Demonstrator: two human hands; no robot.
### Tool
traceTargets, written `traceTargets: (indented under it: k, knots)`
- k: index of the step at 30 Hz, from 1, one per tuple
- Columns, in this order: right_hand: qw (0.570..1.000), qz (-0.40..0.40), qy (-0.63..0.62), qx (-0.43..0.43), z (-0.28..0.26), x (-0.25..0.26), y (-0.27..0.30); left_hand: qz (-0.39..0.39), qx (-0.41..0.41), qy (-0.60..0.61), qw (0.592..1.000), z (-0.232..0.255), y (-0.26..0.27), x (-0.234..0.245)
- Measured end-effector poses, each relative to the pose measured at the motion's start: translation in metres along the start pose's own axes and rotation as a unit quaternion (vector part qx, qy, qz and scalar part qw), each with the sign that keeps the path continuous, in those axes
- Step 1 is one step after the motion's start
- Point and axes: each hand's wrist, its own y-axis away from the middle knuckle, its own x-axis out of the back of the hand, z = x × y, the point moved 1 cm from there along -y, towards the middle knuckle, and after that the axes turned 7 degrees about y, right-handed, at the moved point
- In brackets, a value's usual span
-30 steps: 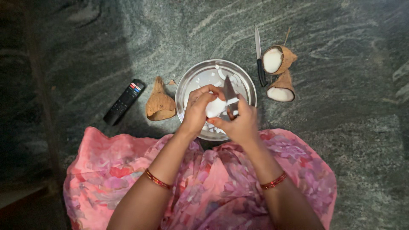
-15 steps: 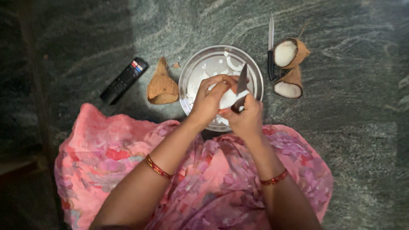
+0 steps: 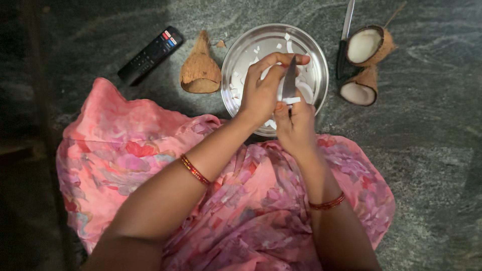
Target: The person sits on the floor and uses a knife to slice white coconut meat into small pieces, placing them into a metal plate. The person handles coconut pieces and a knife throughout the clip.
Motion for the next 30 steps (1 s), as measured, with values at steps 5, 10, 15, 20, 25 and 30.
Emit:
traceTargets:
  k: [5,10,15,20,25,30]
  knots:
    - [0.995,0.083,0.049,0.014,-0.02,0.011,-0.016,-0.047,-0.054,-0.018,0.997,0.006,-0.002,0.0]
    - [0.998,0.048,0.036,0.021,-0.016,0.016,-0.012,-0.055,0.001,0.013,0.998,0.007,0.002,0.0]
    - [0.999,0.011,0.009,0.037,-0.009,0.007,-0.002,-0.08,-0.061,-0.039,0.994,0.014,0.005,-0.004]
    - [1.0,-0.007,-0.011,-0.003,-0.012,0.002,0.001,-0.064,-0.09,-0.053,0.992,0.016,0.006,-0.004]
    - [0.998,0.058,0.024,0.019,-0.021,0.014,-0.014,-0.039,-0.024,-0.008,0.999,0.018,0.003,-0.004]
    - [0.998,0.063,0.026,0.013,-0.021,0.023,-0.017,-0.072,-0.025,0.019,0.997,0.02,0.006,-0.01]
